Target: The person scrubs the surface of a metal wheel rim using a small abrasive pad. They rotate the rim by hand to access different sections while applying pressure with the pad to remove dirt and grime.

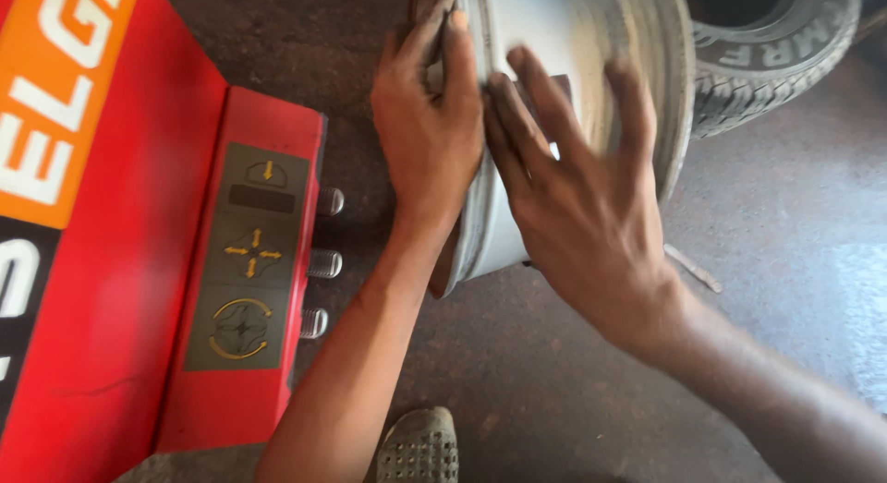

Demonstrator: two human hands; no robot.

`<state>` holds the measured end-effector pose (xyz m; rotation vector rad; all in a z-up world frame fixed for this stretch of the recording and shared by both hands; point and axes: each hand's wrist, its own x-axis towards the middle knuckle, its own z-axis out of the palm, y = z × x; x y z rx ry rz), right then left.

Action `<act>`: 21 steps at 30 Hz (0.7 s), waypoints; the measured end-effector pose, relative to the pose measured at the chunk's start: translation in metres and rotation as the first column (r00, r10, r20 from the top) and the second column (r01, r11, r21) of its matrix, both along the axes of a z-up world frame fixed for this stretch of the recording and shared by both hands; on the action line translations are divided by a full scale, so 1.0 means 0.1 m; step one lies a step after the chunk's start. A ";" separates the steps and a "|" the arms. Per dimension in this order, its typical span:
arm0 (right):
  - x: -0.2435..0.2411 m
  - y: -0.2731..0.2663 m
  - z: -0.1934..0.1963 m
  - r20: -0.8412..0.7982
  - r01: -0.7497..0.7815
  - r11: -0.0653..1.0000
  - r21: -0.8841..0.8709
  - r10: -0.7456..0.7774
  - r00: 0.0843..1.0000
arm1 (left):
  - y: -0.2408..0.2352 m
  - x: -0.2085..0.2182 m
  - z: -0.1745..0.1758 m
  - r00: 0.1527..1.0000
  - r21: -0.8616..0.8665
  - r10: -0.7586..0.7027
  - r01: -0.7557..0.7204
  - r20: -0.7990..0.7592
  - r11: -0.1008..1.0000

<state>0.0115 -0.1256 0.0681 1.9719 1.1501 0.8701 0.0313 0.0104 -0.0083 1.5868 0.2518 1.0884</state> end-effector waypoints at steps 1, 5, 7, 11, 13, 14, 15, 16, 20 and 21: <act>0.05 0.03 0.06 0.000 -0.015 1.000 0.018 0.015 1.000 | 0.01 -0.02 0.01 1.000 -0.010 -0.013 0.013 0.001 1.000; 0.24 0.16 0.30 0.153 -0.036 0.999 -0.033 0.040 0.987 | 0.09 -0.05 0.15 0.983 0.076 0.052 -0.040 -0.175 0.996; 0.30 0.26 0.27 0.211 -0.056 0.997 -0.052 0.066 0.975 | 0.12 -0.06 0.14 0.997 0.145 0.067 -0.061 -0.037 0.988; 0.19 0.00 -0.02 -0.025 -0.096 0.995 0.042 0.097 0.995 | 0.05 -0.01 -0.01 0.999 0.039 0.038 -0.039 0.027 0.998; 0.59 0.03 -0.07 -0.114 -0.089 0.988 0.127 0.103 0.988 | 0.09 0.06 -0.06 0.998 0.096 0.061 -0.064 0.031 0.993; 0.76 0.07 -0.07 -0.255 -0.046 0.976 0.211 0.101 0.962 | 0.09 0.08 -0.06 0.997 0.125 0.072 -0.075 0.029 0.989; 0.91 0.21 -0.08 -0.566 0.098 0.938 0.333 0.116 0.816 | 0.10 0.12 -0.04 0.999 0.073 0.051 -0.051 0.006 0.996; 0.88 0.21 -0.13 -0.650 0.146 0.914 0.380 0.151 0.745 | 0.12 0.16 -0.01 1.000 0.020 0.027 -0.027 -0.016 0.999; -0.11 -0.10 -0.52 -0.483 0.081 0.922 0.379 0.122 0.867 | 0.15 0.28 0.00 0.994 -0.145 -0.059 0.072 0.088 0.987; -0.26 -0.12 -0.60 -0.432 0.148 0.944 0.295 -0.006 0.902 | 0.13 0.29 -0.03 0.995 -0.126 -0.053 0.064 0.082 0.990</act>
